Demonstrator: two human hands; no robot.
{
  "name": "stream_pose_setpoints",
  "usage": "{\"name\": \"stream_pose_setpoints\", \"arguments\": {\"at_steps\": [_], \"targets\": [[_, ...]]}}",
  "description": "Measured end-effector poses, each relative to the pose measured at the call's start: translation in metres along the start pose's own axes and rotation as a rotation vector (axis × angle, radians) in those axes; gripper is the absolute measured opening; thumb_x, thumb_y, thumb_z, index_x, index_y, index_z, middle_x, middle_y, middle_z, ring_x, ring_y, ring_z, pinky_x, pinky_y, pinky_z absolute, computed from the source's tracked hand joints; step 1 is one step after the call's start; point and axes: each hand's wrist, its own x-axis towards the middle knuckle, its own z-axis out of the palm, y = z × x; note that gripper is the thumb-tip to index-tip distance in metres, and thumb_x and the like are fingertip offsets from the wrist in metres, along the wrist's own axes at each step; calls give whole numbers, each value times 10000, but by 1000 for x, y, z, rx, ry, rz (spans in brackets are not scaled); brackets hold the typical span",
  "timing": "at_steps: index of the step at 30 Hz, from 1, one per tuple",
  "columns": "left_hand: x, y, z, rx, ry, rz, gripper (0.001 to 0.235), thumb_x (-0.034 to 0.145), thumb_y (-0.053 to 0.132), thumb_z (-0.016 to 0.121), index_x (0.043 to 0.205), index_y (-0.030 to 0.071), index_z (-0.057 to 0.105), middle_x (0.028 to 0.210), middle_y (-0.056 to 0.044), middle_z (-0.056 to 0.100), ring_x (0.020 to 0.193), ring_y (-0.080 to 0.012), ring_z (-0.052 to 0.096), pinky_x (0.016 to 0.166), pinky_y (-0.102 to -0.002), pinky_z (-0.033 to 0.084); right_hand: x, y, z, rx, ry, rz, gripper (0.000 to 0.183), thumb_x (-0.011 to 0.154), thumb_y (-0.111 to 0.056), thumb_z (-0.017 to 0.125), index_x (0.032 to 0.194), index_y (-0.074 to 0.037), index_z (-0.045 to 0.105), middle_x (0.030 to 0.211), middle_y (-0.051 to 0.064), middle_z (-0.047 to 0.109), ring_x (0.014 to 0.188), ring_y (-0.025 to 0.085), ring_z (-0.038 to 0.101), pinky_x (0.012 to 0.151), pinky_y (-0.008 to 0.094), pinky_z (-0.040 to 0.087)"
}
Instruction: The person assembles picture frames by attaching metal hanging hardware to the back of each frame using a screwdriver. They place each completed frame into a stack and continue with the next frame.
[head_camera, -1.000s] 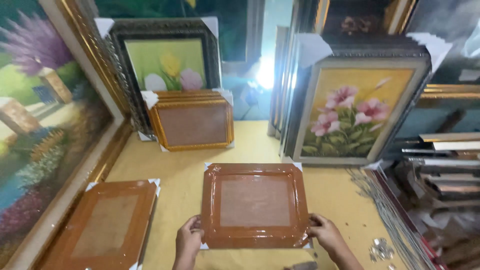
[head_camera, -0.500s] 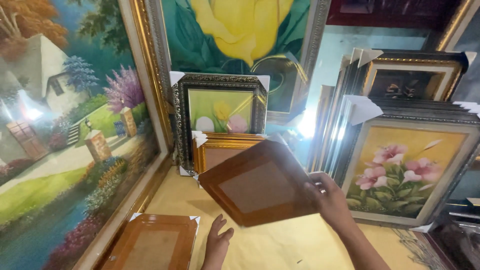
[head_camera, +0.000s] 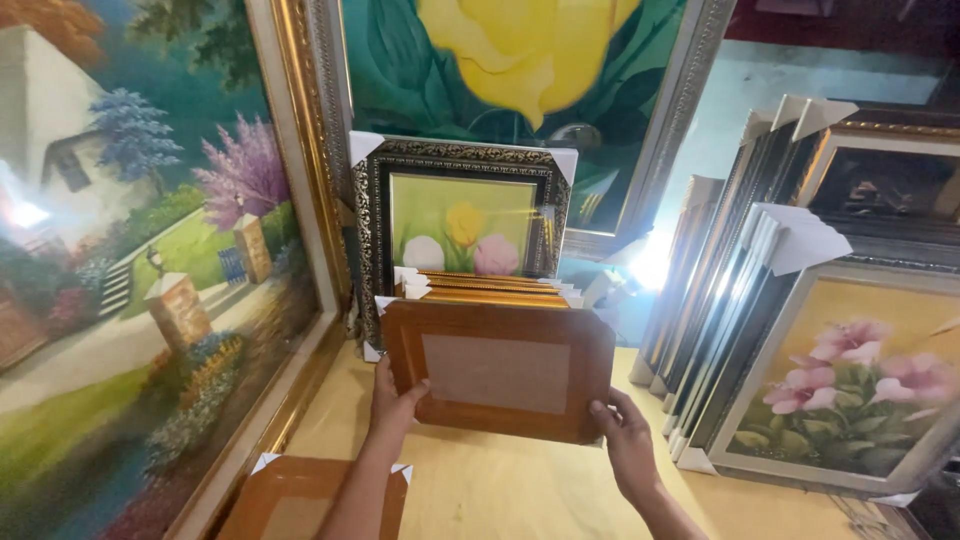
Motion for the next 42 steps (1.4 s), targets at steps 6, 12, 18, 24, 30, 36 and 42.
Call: {"name": "stream_pose_setpoints", "arguments": {"at_steps": [6, 12, 18, 24, 30, 36, 42], "targets": [[45, -28, 15, 156, 62, 108, 621, 733, 163, 564, 1297, 206, 308, 1399, -45, 339, 1280, -223, 327, 1000, -332, 277, 71, 92, 10, -346, 50, -103, 185, 738, -196, 613, 728, -31, 698, 669, 42, 659, 664, 122, 550, 673, 281, 472], [68, -28, 17, 86, 330, -147, 284, 668, 335, 408, 734, 89, 533, 996, -124, 390, 929, -279, 468, 672, -369, 483, 89, 94, 32, 216, -16, 337, 181, 848, -128, 311, 818, -18, 451, 704, 148, 508, 566, 265, 496, 544, 360, 449], [13, 46, -5, -324, 83, -204, 694, 904, 544, 62, 1072, 55, 524, 952, -208, 602, 918, -260, 534, 830, -376, 393, 85, 15, 20, 161, 7, 398, 361, 870, -380, 294, 883, -78, 493, 586, 52, 332, 555, 187, 368, 482, 292, 275], [45, 54, -42, 140, -188, 123, 143, 800, 228, 550, 916, 154, 589, 968, -2, 604, 972, -166, 552, 914, -303, 346, 75, -78, 15, -496, -100, 63, 337, 819, -356, 445, 824, -58, 600, 846, 63, 562, 803, 190, 492, 728, 299, 331], [79, 24, -27, 247, 58, 246, 487, 745, 154, 674, 1193, 149, 483, 799, -73, 576, 702, -157, 580, 607, -277, 436, 117, -23, 22, -300, -75, 36, 556, 763, -368, 662, 1217, -91, 500, 900, 138, 623, 801, 206, 563, 637, 317, 489], [99, -7, 3, 444, 136, 158, 385, 760, 171, 596, 1143, 190, 560, 988, -38, 643, 957, -181, 608, 775, -303, 498, 135, 29, 47, -26, 52, 45, 415, 788, -160, 664, 1174, -93, 528, 1076, 153, 575, 938, 272, 585, 717, 403, 511], [109, -33, 21, 513, 62, 134, 673, 753, 185, 582, 1342, 11, 308, 1346, -240, 313, 1273, -359, 287, 1065, -448, 225, 135, 61, 60, -44, 220, 66, 420, 738, -146, 705, 1131, -107, 561, 1048, 136, 596, 927, 253, 603, 713, 323, 533]]}}
